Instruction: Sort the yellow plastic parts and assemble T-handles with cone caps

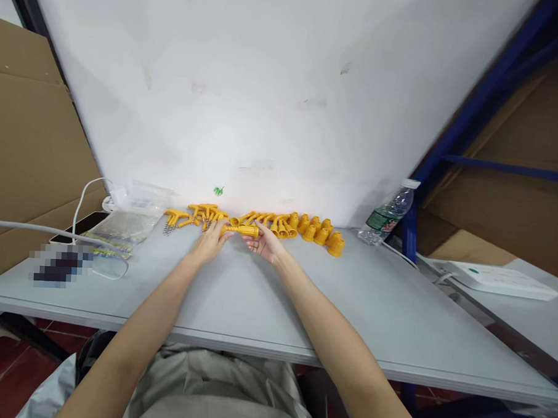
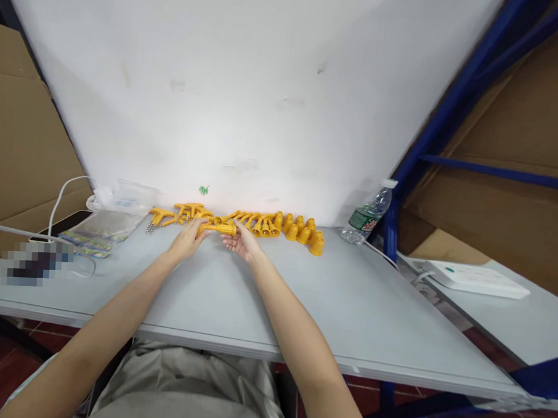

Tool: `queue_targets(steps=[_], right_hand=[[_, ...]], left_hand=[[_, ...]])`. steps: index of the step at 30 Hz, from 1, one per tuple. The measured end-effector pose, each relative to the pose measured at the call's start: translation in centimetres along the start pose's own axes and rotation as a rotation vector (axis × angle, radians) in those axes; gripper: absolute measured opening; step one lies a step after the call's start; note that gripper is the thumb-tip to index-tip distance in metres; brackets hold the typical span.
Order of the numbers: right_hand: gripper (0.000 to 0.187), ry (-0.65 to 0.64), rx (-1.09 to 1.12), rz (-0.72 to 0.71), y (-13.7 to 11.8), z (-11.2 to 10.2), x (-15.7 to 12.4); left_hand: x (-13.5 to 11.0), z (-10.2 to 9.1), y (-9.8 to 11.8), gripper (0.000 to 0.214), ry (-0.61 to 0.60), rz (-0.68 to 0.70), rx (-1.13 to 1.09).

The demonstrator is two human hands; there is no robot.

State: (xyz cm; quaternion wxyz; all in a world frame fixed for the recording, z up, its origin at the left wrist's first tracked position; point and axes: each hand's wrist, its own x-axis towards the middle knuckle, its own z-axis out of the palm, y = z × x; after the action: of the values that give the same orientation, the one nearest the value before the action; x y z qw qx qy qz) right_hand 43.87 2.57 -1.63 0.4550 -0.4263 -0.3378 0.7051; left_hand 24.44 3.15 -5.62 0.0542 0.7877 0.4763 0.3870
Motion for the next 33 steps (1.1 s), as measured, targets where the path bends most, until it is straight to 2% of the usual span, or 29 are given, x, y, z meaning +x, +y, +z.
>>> queue_targets(steps=[3,5,7,10,13,16,20,25,33], right_hand=[[0.030,0.047,0.043,-0.057,0.1,-0.9,0.9],[0.026,0.128,0.034,-0.179,0.2,-1.9,1.8],[0.023,0.262,-0.034,-0.379,0.2,-3.2,2.8],[0.041,0.509,-0.264,-0.744,0.1,-5.6,3.9],[0.050,0.714,-0.525,-0.922,0.3,-8.2,4.6],[0.046,0.771,-0.745,-0.928,0.7,-10.4,5.1],[0.046,0.781,-0.844,-0.871,1.2,-12.0,6.0],[0.054,0.748,-0.905,-0.817,1.3,-12.4,6.7],[0.062,0.770,-0.914,-0.775,1.6,-12.4,7.1]], left_hand=[[0.0,0.1,0.1,0.044,0.007,0.005,0.007],[0.0,0.1,0.1,0.045,0.031,0.044,-0.004],[0.1,0.2,0.0,0.044,0.044,0.071,-0.015],[0.0,0.3,0.1,0.043,0.027,0.077,-0.027],[-0.1,0.4,0.2,0.041,0.004,0.082,-0.035],[-0.2,0.5,0.2,0.040,-0.015,0.082,-0.033],[-0.2,0.5,0.2,0.040,-0.035,0.071,-0.023],[-0.2,0.7,0.3,0.039,-0.069,0.052,-0.018],[-0.3,0.7,0.4,0.038,-0.087,0.050,-0.033]])
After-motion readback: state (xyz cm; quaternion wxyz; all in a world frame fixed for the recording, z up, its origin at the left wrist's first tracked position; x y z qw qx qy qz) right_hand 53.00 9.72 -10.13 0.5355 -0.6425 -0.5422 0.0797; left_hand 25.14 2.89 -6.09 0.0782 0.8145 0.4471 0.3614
